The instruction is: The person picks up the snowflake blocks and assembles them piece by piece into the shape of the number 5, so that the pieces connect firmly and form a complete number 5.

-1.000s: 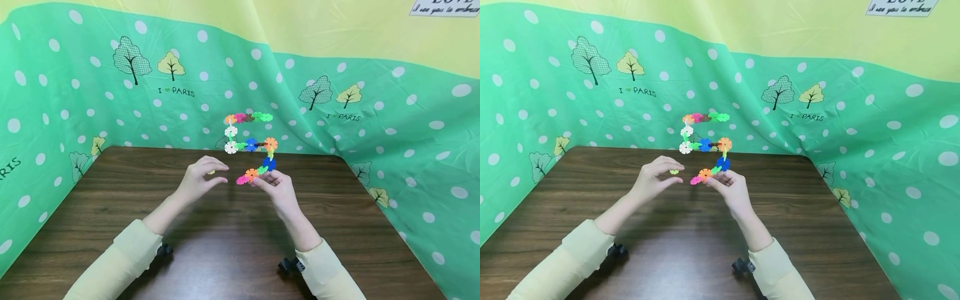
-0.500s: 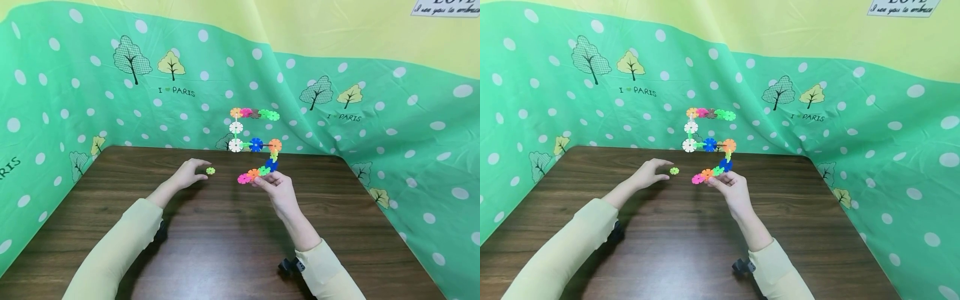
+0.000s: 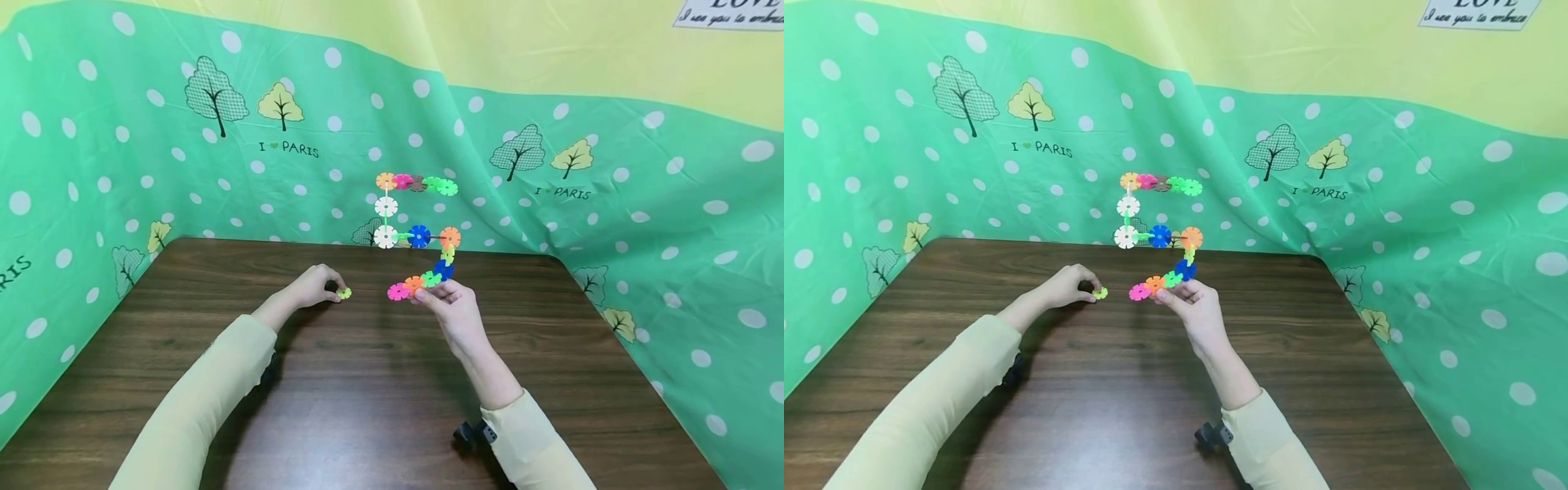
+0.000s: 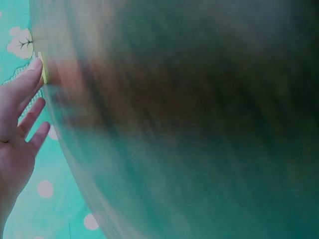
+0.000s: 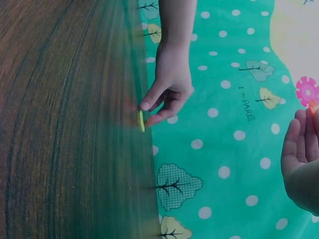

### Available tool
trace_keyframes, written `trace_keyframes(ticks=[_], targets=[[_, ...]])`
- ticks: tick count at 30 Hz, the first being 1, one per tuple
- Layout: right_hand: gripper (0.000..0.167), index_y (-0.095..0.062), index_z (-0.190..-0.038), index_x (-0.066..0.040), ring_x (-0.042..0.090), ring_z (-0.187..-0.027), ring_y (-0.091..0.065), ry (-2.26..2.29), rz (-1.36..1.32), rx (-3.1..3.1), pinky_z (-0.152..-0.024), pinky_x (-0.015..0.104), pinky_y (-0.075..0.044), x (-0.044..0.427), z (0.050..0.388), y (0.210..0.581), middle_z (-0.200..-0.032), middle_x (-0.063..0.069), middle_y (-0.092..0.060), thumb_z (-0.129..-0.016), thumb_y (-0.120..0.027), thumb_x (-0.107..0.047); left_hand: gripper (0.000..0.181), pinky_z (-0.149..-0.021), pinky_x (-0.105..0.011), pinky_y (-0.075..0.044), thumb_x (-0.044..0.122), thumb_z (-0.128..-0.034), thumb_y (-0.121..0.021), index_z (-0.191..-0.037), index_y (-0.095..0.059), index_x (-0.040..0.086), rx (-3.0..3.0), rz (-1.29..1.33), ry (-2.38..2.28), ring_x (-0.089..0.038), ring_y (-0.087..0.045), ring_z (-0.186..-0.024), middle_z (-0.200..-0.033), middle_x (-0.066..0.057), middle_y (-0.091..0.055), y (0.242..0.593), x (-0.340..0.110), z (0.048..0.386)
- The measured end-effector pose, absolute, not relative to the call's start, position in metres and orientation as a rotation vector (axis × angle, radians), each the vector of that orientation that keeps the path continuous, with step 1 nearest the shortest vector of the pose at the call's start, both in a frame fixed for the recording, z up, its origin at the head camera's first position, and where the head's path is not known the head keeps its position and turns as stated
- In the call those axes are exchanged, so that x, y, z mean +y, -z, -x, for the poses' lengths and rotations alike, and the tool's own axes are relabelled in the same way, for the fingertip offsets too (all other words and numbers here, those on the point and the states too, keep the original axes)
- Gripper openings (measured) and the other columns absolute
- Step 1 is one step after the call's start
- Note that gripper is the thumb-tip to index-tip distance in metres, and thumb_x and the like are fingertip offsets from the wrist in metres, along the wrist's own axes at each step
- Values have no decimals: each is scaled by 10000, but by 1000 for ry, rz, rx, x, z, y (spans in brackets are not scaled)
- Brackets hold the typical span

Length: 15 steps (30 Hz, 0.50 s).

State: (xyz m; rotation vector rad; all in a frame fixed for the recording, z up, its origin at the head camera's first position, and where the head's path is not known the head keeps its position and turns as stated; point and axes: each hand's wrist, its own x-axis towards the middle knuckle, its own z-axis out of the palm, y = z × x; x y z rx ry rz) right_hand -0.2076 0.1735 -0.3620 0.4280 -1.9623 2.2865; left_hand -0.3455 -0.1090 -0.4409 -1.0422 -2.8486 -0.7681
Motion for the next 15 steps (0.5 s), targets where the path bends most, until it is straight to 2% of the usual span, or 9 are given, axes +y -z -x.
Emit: trace_keyframes(ticks=[3,10,12,15], targets=[[164,-705,-797,-136,195,-794,-708,-2290,-432,-1959,-857,288,-529,173,206,361,-784,-4,-727,-856,-659,10,152,-869,-384,-500,129,-755,-793,-885,-722,100,-2830,1064,837,-213,-630,-944,-907,-3,-707,441,-107,344],[188,-708,-788,-144,178,-784,-707,-2303,-433,-1942,-841,280,-533,171,205,359,-781,-9,-725,-858,-651,21,246,-827,-347,-474,166,-757,-797,-969,-708,79,-2877,1136,836,-195,-577,-883,-920,-35,-640,446,-109,347],[179,-709,-790,-142,184,-790,-707,-2305,-431,-1943,-846,282,-532,171,205,360,-785,-7,-726,-858,-654,14,230,-831,-368,-464,134,-740,-806,-935,-697,79,-2914,1096,799,-202,-557,-877,-905,-38,-619,440,-107,341],[173,-707,-794,-143,183,-791,-708,-2312,-432,-1936,-851,286,-531,171,206,361,-789,-6,-727,-859,-656,10,191,-777,-329,-469,122,-741,-801,-839,-638,99,-2915,1065,826,-163,-550,-808,-829,-8,-607,440,-105,339]])
